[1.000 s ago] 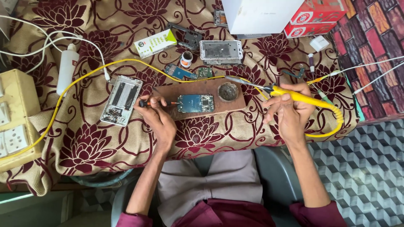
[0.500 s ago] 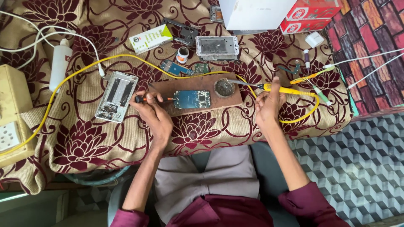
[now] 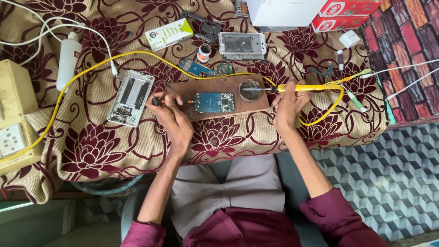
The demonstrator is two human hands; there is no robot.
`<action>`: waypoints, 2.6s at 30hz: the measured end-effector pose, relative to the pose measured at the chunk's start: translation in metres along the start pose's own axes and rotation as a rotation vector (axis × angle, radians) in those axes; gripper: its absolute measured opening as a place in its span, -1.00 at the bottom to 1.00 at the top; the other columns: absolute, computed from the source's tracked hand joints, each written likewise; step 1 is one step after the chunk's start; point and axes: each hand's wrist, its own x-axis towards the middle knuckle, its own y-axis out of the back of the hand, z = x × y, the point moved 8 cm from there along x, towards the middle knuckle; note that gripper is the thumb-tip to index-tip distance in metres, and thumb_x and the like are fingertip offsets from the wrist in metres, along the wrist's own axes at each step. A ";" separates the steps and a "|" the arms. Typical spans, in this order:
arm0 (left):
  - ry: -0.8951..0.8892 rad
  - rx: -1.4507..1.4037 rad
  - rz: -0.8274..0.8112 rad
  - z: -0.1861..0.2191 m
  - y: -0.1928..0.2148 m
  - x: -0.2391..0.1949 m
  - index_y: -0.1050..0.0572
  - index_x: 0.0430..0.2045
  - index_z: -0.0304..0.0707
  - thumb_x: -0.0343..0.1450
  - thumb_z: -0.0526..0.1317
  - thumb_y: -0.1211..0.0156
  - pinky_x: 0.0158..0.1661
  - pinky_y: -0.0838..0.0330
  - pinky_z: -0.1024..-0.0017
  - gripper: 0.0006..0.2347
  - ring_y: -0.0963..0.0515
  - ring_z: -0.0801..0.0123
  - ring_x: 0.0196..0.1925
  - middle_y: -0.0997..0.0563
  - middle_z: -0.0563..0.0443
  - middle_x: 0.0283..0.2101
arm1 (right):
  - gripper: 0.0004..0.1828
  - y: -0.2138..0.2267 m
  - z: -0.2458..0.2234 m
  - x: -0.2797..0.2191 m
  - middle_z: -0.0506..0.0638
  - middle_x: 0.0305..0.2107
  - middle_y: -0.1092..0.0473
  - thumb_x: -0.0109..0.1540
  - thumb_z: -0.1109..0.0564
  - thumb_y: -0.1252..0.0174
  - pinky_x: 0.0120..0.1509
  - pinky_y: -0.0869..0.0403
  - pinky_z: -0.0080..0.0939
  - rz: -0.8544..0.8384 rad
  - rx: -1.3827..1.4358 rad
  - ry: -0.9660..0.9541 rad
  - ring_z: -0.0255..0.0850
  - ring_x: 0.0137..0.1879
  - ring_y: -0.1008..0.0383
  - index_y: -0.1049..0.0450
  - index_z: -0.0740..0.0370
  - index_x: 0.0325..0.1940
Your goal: The person uses a soldering iron and a screwdriver to work on a small circuit board placed on a wooden block. They repeatedly apply the soldering iron to specific points on the board while holding it steady with the screwdriver.
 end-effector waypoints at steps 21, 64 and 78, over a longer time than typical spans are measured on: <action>0.056 0.029 0.030 -0.007 0.002 -0.001 -0.11 -0.06 -0.31 0.63 -0.48 0.35 -0.14 -0.32 0.34 -0.90 -0.37 0.37 -0.24 -0.34 -0.06 -0.28 | -0.73 -0.008 -0.005 0.021 -0.11 -0.63 -0.22 0.36 0.32 0.03 -0.70 -0.17 -0.40 -0.106 -0.120 0.073 -0.41 -0.67 -0.18 -0.16 0.16 -0.41; 0.026 0.049 0.047 -0.026 0.004 -0.016 -0.08 -0.02 -0.27 0.71 -0.26 0.33 -0.20 -0.31 0.40 -0.93 -0.35 0.42 -0.28 -0.33 -0.02 -0.31 | -0.65 -0.003 -0.001 -0.048 0.12 -0.43 -0.40 0.53 0.01 0.18 -0.47 -0.44 -0.29 -0.395 0.101 -0.020 -0.30 -0.51 -0.34 -0.30 0.38 0.14; -0.012 0.137 0.089 -0.023 0.012 -0.020 -0.07 -0.03 -0.25 0.73 -0.08 0.33 -0.17 -0.27 0.44 -0.80 -0.33 0.45 -0.32 -0.38 -0.01 -0.35 | -0.81 -0.008 0.000 -0.071 0.08 -0.54 -0.37 0.50 0.14 0.02 -0.41 -0.46 -0.29 -0.448 0.003 0.233 -0.29 -0.53 -0.37 -0.20 0.34 0.04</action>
